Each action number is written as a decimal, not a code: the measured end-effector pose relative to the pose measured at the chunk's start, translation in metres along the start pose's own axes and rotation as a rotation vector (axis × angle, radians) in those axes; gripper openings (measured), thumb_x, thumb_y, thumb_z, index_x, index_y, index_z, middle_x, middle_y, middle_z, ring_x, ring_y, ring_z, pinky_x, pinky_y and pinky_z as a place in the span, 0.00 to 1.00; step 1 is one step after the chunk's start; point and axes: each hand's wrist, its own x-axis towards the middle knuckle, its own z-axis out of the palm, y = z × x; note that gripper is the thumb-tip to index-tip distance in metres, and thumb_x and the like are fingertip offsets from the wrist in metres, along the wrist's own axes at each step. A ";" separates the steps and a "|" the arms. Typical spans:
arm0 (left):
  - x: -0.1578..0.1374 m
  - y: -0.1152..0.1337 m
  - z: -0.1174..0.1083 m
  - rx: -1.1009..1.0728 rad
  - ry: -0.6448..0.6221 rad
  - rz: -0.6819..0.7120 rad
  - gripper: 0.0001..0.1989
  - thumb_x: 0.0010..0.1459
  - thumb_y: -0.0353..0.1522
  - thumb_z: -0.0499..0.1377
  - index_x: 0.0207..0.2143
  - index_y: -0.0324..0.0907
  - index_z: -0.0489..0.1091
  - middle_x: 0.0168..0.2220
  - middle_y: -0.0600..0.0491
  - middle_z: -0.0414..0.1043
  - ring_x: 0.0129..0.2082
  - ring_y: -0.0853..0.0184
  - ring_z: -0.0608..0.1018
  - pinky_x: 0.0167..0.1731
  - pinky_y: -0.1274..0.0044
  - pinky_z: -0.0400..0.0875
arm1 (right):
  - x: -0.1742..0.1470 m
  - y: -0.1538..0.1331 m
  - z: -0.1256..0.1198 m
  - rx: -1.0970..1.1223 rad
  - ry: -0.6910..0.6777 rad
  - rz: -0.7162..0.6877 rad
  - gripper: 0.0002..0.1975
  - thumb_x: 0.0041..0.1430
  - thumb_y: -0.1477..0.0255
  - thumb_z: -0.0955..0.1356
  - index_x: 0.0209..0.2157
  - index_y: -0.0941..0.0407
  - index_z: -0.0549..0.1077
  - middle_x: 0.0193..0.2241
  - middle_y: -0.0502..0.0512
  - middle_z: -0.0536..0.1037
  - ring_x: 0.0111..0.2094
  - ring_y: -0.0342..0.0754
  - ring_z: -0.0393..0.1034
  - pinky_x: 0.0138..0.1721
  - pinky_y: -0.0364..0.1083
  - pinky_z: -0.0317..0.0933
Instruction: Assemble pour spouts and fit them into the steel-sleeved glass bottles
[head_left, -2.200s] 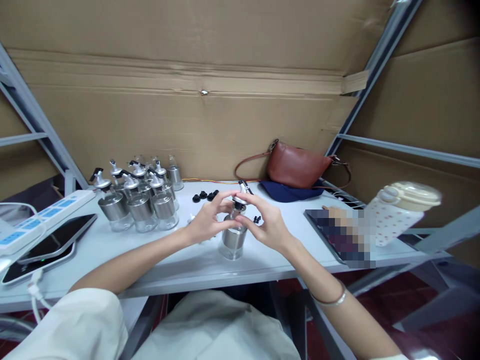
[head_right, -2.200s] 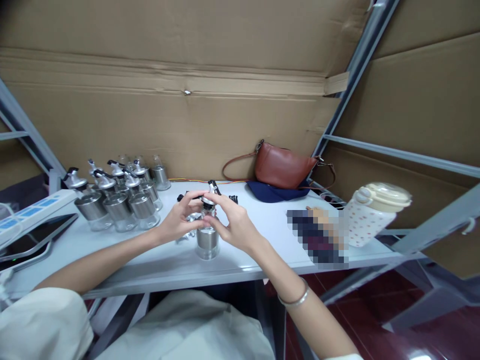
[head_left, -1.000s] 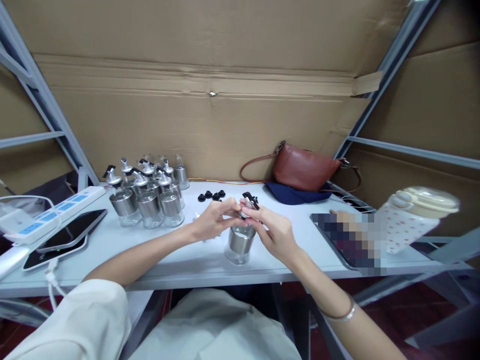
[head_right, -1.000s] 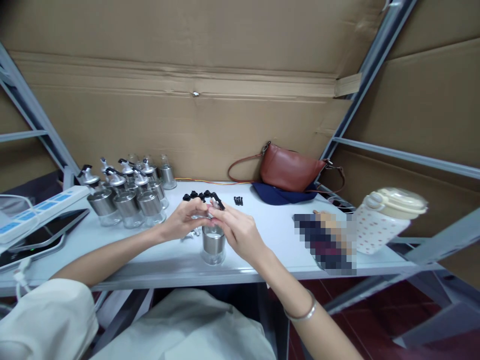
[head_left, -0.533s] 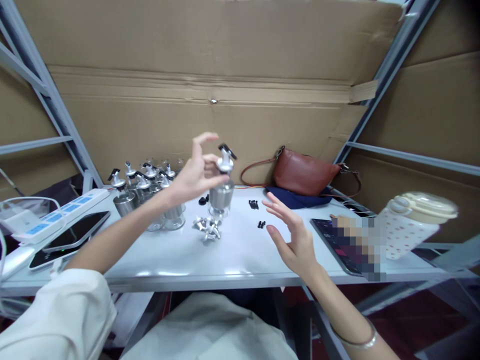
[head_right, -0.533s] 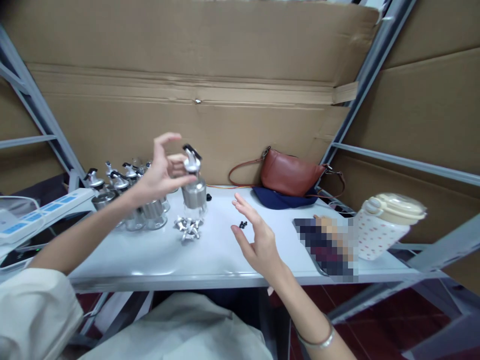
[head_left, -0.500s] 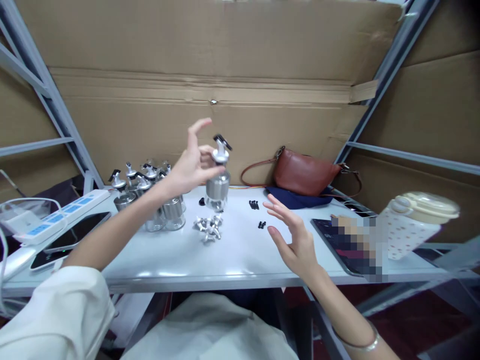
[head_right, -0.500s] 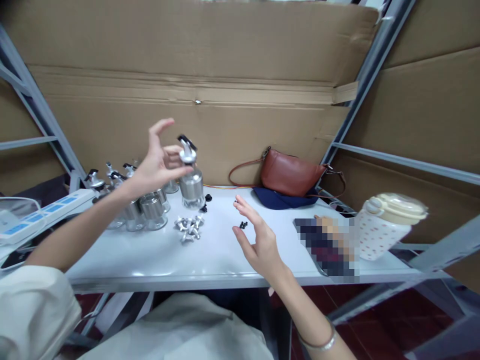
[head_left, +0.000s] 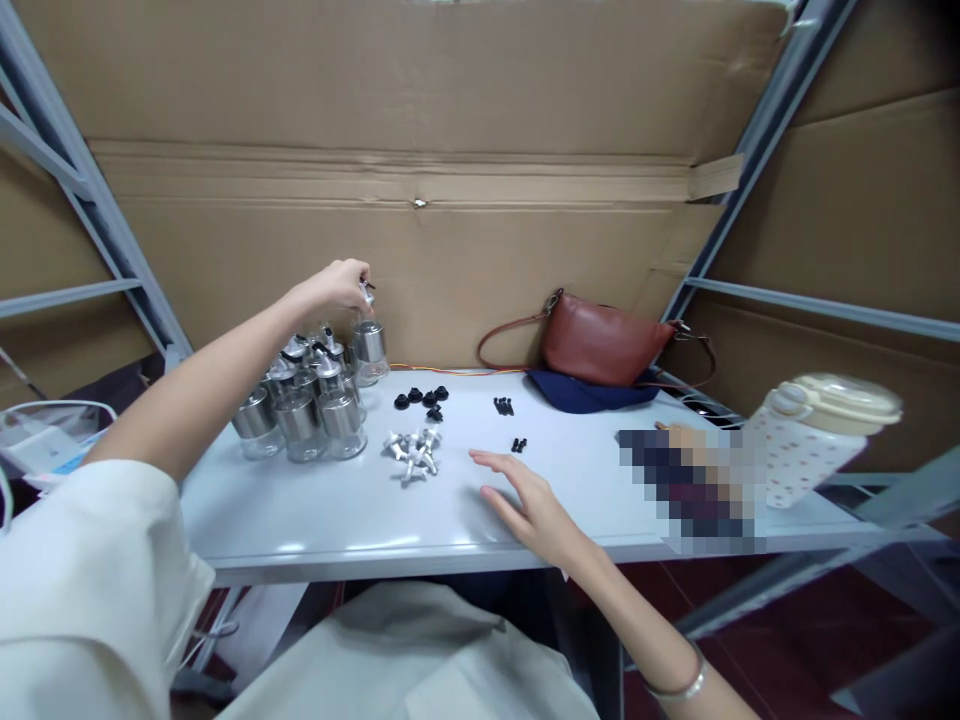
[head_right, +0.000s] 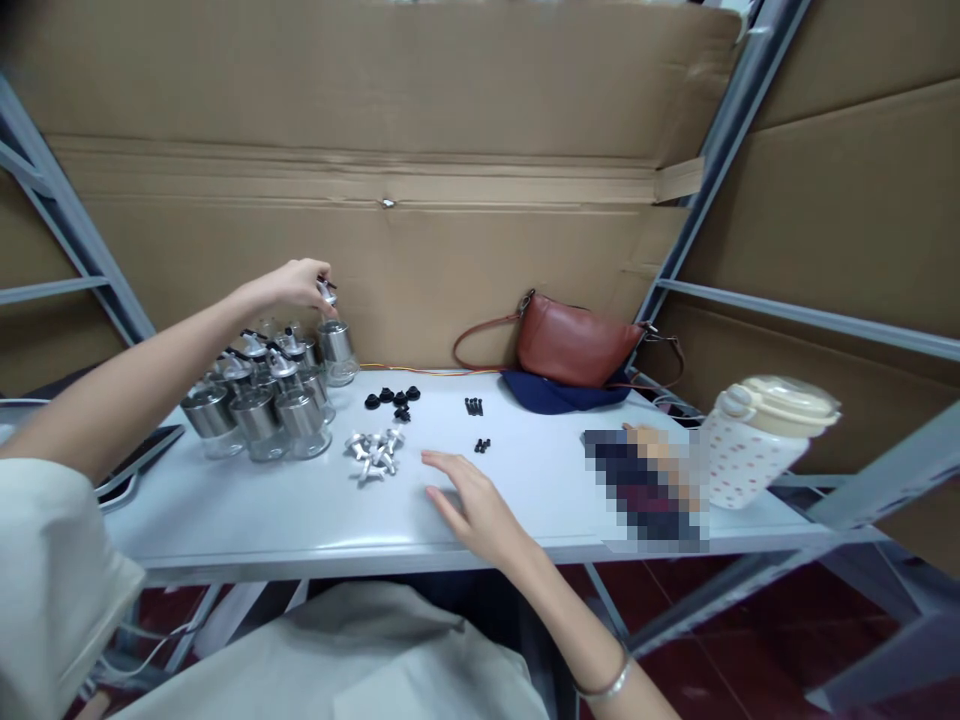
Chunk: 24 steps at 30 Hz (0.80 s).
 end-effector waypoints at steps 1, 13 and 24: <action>0.001 -0.002 0.003 0.019 -0.014 -0.013 0.24 0.35 0.37 0.68 0.37 0.40 0.70 0.38 0.48 0.74 0.38 0.60 0.73 0.36 0.75 0.65 | 0.000 -0.001 0.002 0.006 -0.023 0.008 0.16 0.62 0.73 0.62 0.52 0.53 0.65 0.49 0.60 0.75 0.49 0.50 0.70 0.49 0.53 0.67; 0.001 -0.005 0.033 0.210 -0.361 -0.154 0.28 0.36 0.34 0.68 0.44 0.41 0.71 0.25 0.54 0.77 0.34 0.61 0.77 0.37 0.76 0.67 | 0.021 -0.003 0.032 -0.168 -0.203 0.044 0.12 0.60 0.73 0.64 0.46 0.55 0.71 0.47 0.62 0.73 0.50 0.54 0.66 0.48 0.56 0.64; -0.081 0.074 0.049 0.383 0.123 0.384 0.12 0.61 0.30 0.49 0.44 0.36 0.66 0.44 0.43 0.71 0.45 0.59 0.74 0.41 0.72 0.65 | 0.027 -0.003 0.050 -0.090 -0.233 0.130 0.10 0.59 0.74 0.65 0.43 0.54 0.72 0.44 0.58 0.75 0.48 0.53 0.66 0.47 0.53 0.60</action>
